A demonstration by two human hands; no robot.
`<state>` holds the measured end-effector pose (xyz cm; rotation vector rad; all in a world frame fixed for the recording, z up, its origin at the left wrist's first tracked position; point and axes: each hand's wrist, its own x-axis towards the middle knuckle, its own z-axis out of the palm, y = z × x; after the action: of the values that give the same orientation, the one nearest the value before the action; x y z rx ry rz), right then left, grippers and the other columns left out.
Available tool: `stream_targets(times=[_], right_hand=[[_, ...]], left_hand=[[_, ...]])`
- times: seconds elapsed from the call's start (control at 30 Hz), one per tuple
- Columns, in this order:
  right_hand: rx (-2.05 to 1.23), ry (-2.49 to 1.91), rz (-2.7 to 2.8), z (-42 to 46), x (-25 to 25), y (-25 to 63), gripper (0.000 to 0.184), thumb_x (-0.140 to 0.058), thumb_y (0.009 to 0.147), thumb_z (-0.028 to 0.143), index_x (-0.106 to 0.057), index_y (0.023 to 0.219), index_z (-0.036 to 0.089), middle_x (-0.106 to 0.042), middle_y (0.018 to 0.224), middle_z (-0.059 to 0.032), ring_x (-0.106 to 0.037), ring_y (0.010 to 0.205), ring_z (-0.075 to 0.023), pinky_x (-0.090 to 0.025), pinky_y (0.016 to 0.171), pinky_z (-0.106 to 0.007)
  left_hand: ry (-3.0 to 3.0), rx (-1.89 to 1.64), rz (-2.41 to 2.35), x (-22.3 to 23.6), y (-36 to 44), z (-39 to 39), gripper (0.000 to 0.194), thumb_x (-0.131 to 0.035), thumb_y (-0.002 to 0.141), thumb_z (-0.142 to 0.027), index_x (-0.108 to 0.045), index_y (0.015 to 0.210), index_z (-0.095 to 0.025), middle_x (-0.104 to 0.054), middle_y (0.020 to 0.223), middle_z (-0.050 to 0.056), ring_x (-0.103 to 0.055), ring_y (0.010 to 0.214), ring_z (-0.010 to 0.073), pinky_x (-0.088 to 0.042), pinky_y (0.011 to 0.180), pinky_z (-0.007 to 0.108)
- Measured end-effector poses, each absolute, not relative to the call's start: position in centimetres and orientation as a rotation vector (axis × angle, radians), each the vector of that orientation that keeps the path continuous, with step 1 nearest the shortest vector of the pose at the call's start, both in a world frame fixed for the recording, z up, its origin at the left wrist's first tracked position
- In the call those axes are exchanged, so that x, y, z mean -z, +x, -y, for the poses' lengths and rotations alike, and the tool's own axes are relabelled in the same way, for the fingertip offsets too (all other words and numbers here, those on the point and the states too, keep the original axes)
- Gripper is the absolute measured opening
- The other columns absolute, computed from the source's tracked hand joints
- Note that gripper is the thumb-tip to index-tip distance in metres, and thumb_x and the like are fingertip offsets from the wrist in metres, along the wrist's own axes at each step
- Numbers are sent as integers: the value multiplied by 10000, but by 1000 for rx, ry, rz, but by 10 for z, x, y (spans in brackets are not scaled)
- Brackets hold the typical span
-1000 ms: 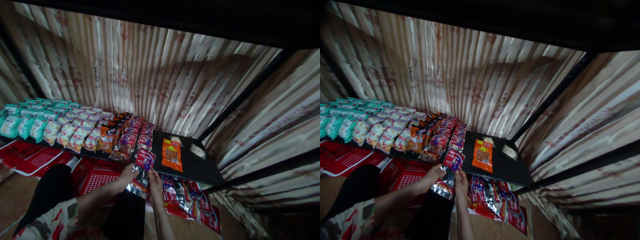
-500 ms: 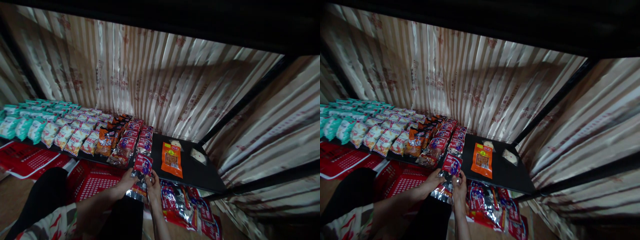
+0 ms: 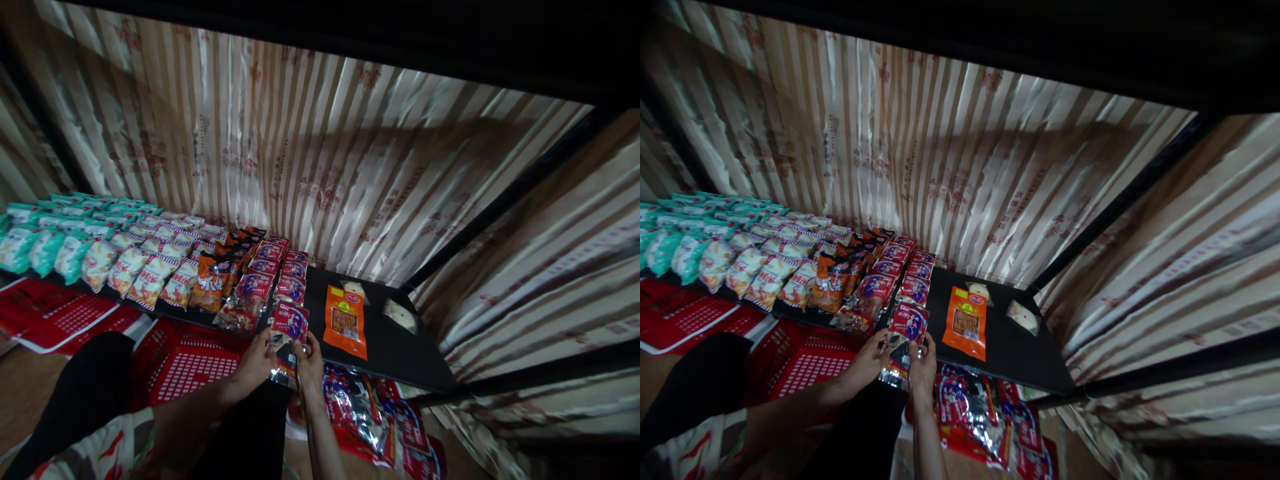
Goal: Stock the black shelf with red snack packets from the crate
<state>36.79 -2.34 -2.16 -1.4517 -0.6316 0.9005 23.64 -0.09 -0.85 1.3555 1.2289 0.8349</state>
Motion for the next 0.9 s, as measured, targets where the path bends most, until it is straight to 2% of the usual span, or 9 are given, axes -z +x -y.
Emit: stream_targets(times=[0.13, 0.27, 0.53, 0.9], right_hand=[[-881, -1454, 650, 10, 18, 371, 669, -670, 604, 455, -493, 1180, 164, -664, 696, -1, -626, 659, -186, -471, 627, -284], [-889, -1451, 674, -5, 19, 376, 643, -668, 608, 452, -504, 1161, 168, -666, 709, -7, -630, 649, -190, -471, 613, -284], [-852, -1484, 722, -30, 21, 382, 614, -654, 592, 456, -534, 1122, 170, -670, 720, -12, -633, 664, -191, -467, 618, -282], [-781, -1552, 816, -43, 21, 387, 555, -625, 619, 447, -549, 1083, 151, -663, 699, -15, -622, 656, -195, -449, 637, -290]], left_hand=[[1618, -725, -1314, 7, 237, 0, 507, -499, 683, -86, -520, 1190, -108, -457, 1298, 146, -421, 1211, 228, -288, 1041, 307], [1762, -684, -1354, 6, 239, 2, 530, -483, 688, -98, -522, 1214, -154, -366, 1394, 104, -326, 1287, 233, -232, 1082, 330], [1945, -584, -1360, -6, 245, -4, 506, -462, 736, -169, -501, 1240, -145, -296, 1449, 90, -179, 1353, 261, -165, 1102, 416], [2123, -425, -1374, -12, 265, -32, 559, -414, 753, -136, -416, 1309, -74, -285, 1449, 122, -118, 1366, 247, -156, 1104, 390]])
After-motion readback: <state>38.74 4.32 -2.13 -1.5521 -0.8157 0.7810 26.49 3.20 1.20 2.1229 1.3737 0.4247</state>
